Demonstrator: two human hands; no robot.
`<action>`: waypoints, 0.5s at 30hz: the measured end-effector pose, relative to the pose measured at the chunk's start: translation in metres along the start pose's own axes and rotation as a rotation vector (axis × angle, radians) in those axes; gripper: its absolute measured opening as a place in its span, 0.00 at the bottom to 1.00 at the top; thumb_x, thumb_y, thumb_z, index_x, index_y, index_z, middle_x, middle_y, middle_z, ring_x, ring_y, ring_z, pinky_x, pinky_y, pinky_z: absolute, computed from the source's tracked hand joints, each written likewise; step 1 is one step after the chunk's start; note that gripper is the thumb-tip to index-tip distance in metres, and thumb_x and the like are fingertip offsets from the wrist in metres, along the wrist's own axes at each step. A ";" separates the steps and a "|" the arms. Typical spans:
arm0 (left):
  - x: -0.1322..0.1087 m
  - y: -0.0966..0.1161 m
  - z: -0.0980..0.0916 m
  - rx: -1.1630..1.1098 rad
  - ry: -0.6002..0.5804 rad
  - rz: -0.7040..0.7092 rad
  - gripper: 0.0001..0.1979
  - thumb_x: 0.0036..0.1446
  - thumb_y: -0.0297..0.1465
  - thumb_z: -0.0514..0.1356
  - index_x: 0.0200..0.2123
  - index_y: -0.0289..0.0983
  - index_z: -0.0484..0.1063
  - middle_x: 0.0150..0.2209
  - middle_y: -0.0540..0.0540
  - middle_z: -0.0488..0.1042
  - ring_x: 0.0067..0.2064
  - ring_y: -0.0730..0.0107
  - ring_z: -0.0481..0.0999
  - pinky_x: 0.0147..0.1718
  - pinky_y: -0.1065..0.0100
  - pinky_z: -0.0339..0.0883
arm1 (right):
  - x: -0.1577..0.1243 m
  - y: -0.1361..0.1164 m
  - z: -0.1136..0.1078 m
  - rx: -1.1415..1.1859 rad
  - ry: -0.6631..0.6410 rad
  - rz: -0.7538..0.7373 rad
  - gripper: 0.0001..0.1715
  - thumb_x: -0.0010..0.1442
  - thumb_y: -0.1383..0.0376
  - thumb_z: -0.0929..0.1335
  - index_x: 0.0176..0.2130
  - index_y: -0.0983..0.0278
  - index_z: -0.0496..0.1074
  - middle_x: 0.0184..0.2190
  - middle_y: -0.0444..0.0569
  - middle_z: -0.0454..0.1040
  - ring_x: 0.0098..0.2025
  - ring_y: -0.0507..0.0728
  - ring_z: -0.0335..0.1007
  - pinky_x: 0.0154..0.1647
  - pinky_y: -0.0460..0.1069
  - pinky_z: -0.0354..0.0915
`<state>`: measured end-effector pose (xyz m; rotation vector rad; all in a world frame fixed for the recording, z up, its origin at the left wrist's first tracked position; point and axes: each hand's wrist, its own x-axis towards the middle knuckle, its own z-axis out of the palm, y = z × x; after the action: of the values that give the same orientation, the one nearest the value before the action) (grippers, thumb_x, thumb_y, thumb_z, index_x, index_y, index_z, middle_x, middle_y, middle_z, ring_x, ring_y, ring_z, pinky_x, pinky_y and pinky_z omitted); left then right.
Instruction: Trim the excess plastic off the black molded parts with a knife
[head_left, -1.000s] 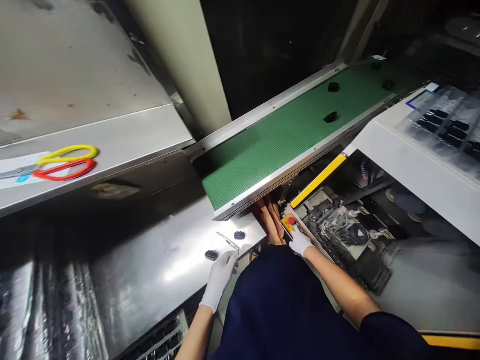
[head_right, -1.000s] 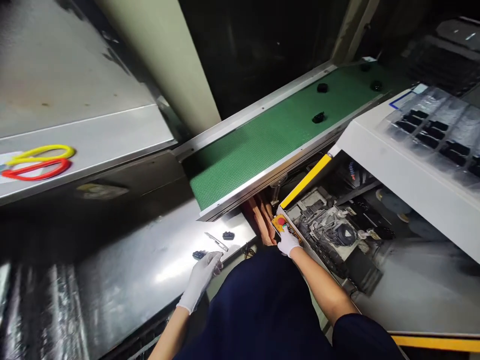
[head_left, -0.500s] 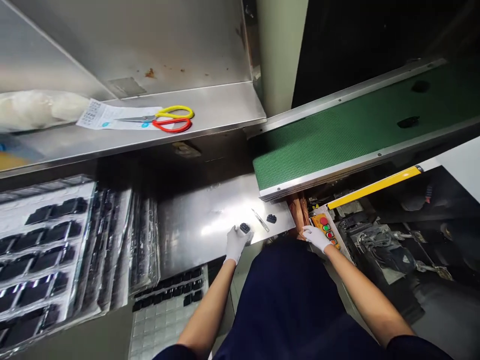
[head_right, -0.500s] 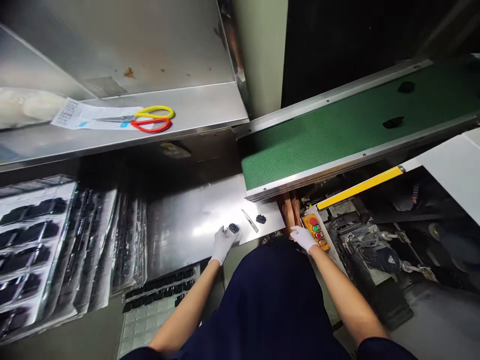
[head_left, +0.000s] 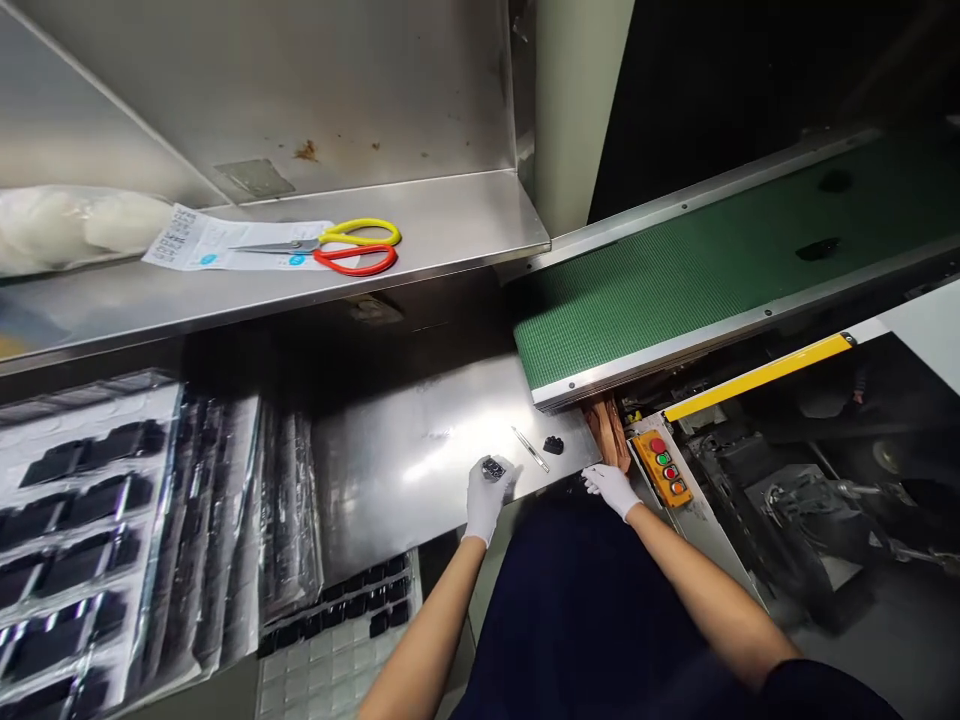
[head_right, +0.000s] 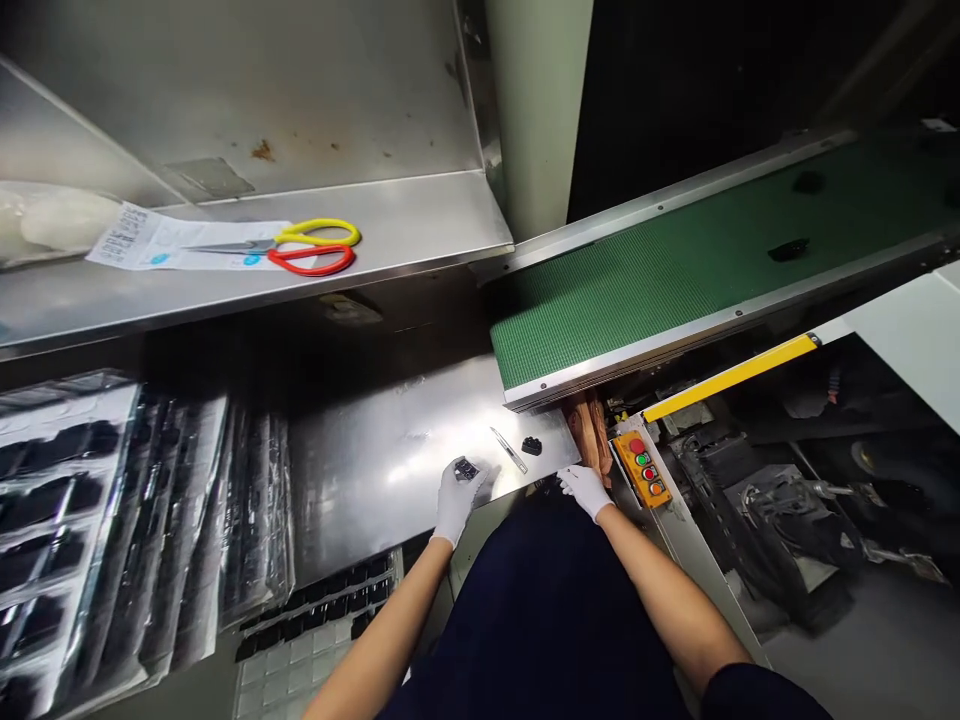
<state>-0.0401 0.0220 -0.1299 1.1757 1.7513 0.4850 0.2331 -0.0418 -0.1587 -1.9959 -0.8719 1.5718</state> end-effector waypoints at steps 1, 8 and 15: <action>-0.008 0.007 -0.001 -0.023 -0.016 0.012 0.26 0.59 0.42 0.63 0.57 0.35 0.68 0.55 0.34 0.77 0.56 0.51 0.77 0.57 0.53 0.69 | -0.008 -0.002 -0.003 0.026 0.019 -0.025 0.18 0.71 0.54 0.69 0.40 0.67 0.74 0.31 0.43 0.75 0.30 0.50 0.72 0.34 0.48 0.72; -0.082 0.086 0.013 -0.013 -0.407 0.328 0.20 0.45 0.36 0.72 0.43 0.38 0.76 0.47 0.42 0.80 0.50 0.52 0.80 0.54 0.55 0.73 | -0.079 -0.053 -0.034 0.157 0.086 -0.304 0.27 0.63 0.45 0.70 0.29 0.65 0.76 0.21 0.43 0.72 0.22 0.50 0.66 0.25 0.46 0.63; -0.145 0.174 0.041 0.236 -0.760 0.878 0.22 0.49 0.35 0.72 0.49 0.45 0.77 0.50 0.43 0.80 0.50 0.51 0.80 0.55 0.53 0.75 | -0.159 -0.105 -0.088 0.120 0.131 -0.733 0.16 0.63 0.56 0.73 0.29 0.63 0.80 0.28 0.45 0.77 0.32 0.52 0.72 0.37 0.47 0.68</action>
<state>0.0965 -0.0304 0.0474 1.9662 0.5973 0.2579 0.2731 -0.0795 0.0433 -1.4249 -1.2348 1.0298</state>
